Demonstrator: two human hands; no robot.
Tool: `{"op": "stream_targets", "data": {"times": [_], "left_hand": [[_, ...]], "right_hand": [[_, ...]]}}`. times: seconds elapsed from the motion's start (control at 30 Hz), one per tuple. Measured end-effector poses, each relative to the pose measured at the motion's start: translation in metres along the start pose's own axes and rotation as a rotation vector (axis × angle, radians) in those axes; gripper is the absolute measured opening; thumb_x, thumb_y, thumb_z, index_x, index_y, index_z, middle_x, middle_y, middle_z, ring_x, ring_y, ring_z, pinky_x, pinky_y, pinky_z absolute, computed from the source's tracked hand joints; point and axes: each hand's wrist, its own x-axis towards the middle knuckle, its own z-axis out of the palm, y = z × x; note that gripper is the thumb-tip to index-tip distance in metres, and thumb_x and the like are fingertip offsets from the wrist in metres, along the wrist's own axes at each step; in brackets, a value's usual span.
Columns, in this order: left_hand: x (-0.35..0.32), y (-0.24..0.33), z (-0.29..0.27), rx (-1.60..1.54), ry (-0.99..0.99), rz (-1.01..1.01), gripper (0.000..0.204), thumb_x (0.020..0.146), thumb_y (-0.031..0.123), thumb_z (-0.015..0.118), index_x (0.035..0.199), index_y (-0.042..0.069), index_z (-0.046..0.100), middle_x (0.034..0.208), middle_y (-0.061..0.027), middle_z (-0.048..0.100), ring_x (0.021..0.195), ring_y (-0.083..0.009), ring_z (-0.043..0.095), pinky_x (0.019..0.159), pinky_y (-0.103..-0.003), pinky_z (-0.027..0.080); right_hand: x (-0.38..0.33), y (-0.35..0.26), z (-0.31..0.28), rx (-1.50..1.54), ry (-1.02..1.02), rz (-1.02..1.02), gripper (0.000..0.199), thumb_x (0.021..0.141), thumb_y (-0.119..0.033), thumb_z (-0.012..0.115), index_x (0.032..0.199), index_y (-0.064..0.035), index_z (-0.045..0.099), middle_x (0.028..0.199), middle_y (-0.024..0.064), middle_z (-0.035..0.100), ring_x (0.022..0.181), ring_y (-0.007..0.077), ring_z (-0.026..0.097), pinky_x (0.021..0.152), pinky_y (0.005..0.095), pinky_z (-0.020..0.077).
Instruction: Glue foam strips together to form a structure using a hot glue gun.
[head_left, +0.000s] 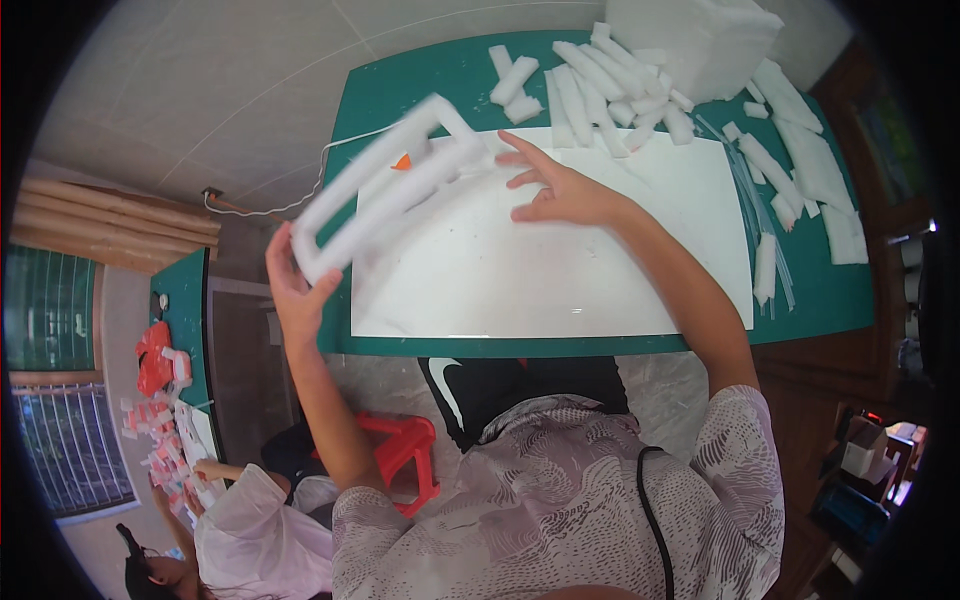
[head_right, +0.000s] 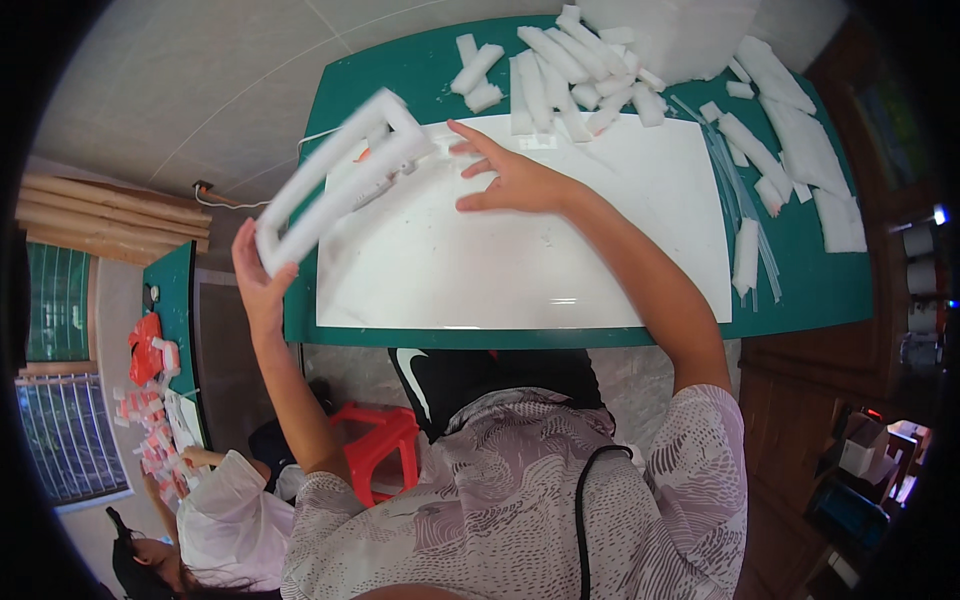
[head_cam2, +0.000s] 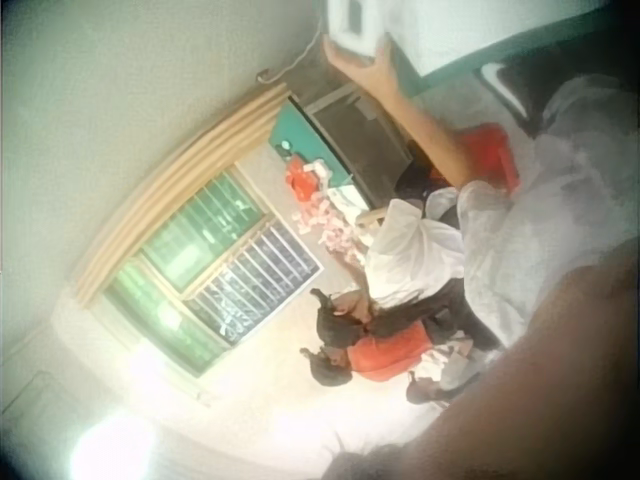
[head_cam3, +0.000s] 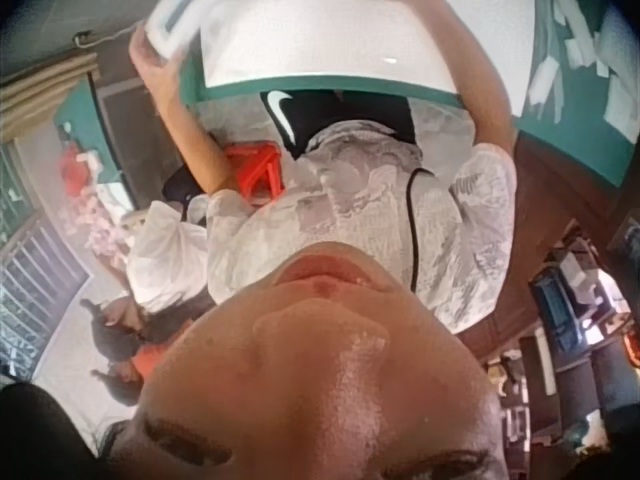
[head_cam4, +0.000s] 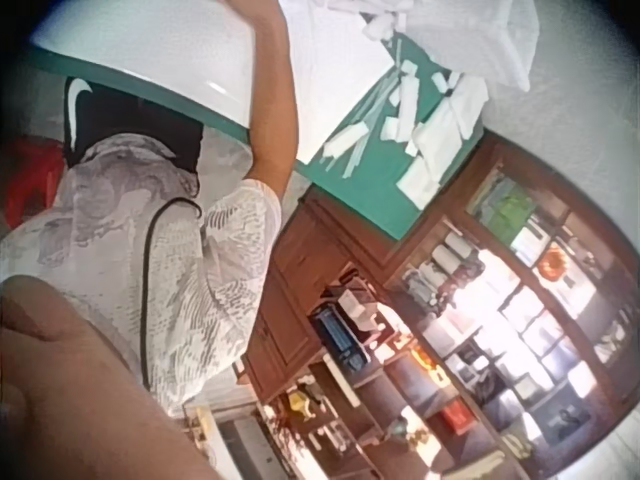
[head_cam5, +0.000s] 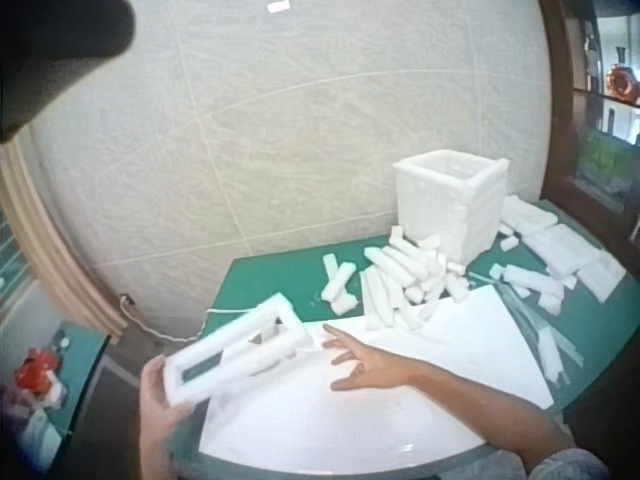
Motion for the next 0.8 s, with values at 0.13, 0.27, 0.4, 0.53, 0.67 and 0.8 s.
{"op": "stream_targets", "data": {"times": [0.13, 0.27, 0.4, 0.53, 0.67, 0.8], "left_hand": [[0.067, -0.003, 0.022, 0.134, 0.043, 0.026, 0.090, 0.071, 0.021, 0.086, 0.145, 0.005, 0.038, 0.140, -0.0152, 0.044, 0.133, -0.0264, 0.042, 0.107, -0.042, 0.041], [0.145, -0.023, 0.039, 0.323, -0.024, 0.014, 0.087, 0.074, 0.027, 0.085, 0.145, 0.005, 0.039, 0.138, -0.0184, 0.047, 0.129, -0.0280, 0.047, 0.102, -0.039, 0.045], [0.197, -0.053, 0.063, 0.382, -0.114, -0.002, 0.090, 0.074, 0.030, 0.086, 0.146, 0.005, 0.038, 0.139, -0.0213, 0.048, 0.131, -0.0310, 0.047, 0.103, -0.040, 0.044], [0.224, -0.075, 0.066, 0.457, -0.238, -0.038, 0.094, 0.073, 0.029, 0.086, 0.149, 0.007, 0.035, 0.145, -0.0236, 0.045, 0.137, -0.0361, 0.042, 0.110, -0.045, 0.037], [0.239, -0.083, 0.057, 0.797, -0.233, 0.182, 0.098, 0.071, 0.027, 0.086, 0.151, 0.008, 0.033, 0.144, -0.0258, 0.045, 0.137, -0.0407, 0.040, 0.111, -0.046, 0.036], [0.236, -0.066, 0.102, 0.930, -0.237, 0.268, 0.079, 0.073, 0.022, 0.082, 0.142, 0.006, 0.045, 0.142, -0.0260, 0.047, 0.134, -0.0418, 0.042, 0.111, -0.044, 0.036]], "right_hand": [[0.004, 0.015, -0.009, 0.157, -0.010, 0.165, 0.058, 0.086, -0.011, 0.066, 0.141, -0.0089, 0.046, 0.115, 0.0086, 0.059, 0.097, 0.0149, 0.059, 0.081, 0.0270, 0.0506], [0.005, 0.008, -0.005, 0.131, -0.030, 0.148, 0.033, 0.090, -0.012, 0.058, 0.122, -0.0052, 0.062, 0.098, 0.0041, 0.064, 0.087, 0.0114, 0.059, 0.074, 0.0250, 0.0485], [0.004, 0.012, -0.005, 0.109, -0.028, 0.149, 0.032, 0.089, -0.010, 0.059, 0.121, -0.0050, 0.062, 0.097, 0.0047, 0.064, 0.087, 0.0115, 0.058, 0.073, 0.0250, 0.0488], [0.007, 0.018, -0.001, 0.128, -0.013, 0.119, 0.028, 0.092, -0.012, 0.067, 0.119, -0.0059, 0.065, 0.093, 0.0045, 0.066, 0.081, 0.0111, 0.061, 0.069, 0.0242, 0.0510], [0.008, 0.015, 0.000, 0.091, -0.009, 0.128, 0.028, 0.092, -0.013, 0.068, 0.119, -0.0063, 0.065, 0.092, 0.0041, 0.066, 0.080, 0.0114, 0.061, 0.069, 0.0241, 0.0512], [0.007, 0.016, -0.005, 0.105, 0.009, 0.150, 0.024, 0.091, -0.013, 0.067, 0.114, -0.0066, 0.066, 0.089, 0.0031, 0.065, 0.078, 0.0111, 0.062, 0.067, 0.0244, 0.0510]]}}
